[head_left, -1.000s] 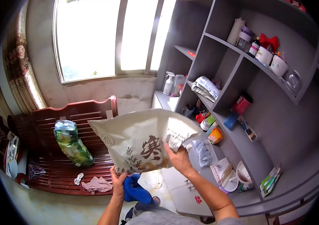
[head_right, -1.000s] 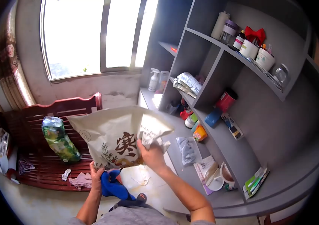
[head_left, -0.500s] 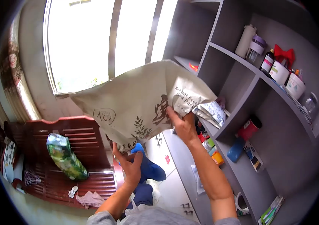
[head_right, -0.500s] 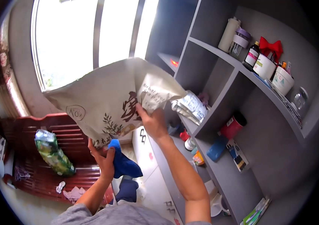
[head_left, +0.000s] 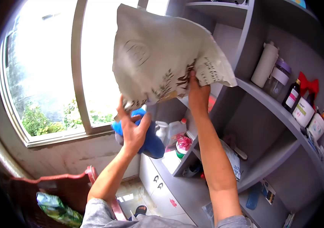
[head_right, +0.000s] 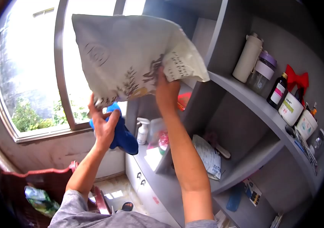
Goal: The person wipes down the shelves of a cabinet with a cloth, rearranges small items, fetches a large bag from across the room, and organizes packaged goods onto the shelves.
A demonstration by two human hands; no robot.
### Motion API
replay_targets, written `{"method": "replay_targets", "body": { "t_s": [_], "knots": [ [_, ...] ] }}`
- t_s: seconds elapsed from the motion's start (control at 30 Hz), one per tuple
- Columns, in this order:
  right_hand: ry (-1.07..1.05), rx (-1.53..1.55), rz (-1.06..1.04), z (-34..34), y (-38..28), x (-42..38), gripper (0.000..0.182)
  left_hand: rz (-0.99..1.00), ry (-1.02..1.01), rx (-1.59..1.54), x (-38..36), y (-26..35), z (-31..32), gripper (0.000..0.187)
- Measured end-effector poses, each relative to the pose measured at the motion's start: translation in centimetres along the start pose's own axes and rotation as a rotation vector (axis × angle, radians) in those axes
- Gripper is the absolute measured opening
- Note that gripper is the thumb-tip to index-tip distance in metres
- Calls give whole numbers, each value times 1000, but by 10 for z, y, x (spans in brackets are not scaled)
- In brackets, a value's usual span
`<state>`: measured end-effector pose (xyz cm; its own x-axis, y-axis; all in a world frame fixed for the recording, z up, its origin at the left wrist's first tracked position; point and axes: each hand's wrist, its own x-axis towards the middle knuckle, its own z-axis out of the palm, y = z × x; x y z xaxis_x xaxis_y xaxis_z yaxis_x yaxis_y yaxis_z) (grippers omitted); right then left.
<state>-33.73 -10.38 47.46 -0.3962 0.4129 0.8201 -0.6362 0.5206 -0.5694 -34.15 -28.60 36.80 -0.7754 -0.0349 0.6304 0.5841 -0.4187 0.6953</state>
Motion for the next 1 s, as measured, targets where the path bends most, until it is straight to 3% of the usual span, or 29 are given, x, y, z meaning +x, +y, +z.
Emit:
{"method": "replay_targets", "body": {
  "t_s": [0.1,0.23,0.37,0.4,0.5,0.53,0.63,0.67,0.77,0.87,0.97,1.0],
  "knots": [
    [209,-128,-89,1,35,34,33,99,-129,-126,69,-34,25,80],
    [344,-471,-205,-8,50,52,35,24,-302,0,144,-80,59,77],
    [426,-684,-184,-18,72,65,38,-120,-470,-97,184,-116,101,77],
    [449,-713,-149,-17,71,67,38,-144,-486,-10,193,-111,108,75],
    [535,-569,211,-24,86,83,43,-191,-614,325,238,-161,142,74],
    [589,-684,304,-27,92,85,57,-128,-641,539,240,-164,154,68],
    [686,-589,39,-26,107,65,75,-137,-615,871,226,-156,183,58],
    [576,-378,114,-26,93,48,75,-53,-582,888,223,-164,188,52],
    [362,-54,224,-14,47,10,69,-16,-557,830,215,-153,177,57],
    [171,-85,169,-25,50,-14,63,42,-680,886,204,-131,161,59],
    [-30,-360,66,-30,48,-35,58,95,-765,913,213,-145,171,63],
    [-58,-337,65,-26,43,-39,54,173,-741,890,220,-160,182,53]
  ]
}}
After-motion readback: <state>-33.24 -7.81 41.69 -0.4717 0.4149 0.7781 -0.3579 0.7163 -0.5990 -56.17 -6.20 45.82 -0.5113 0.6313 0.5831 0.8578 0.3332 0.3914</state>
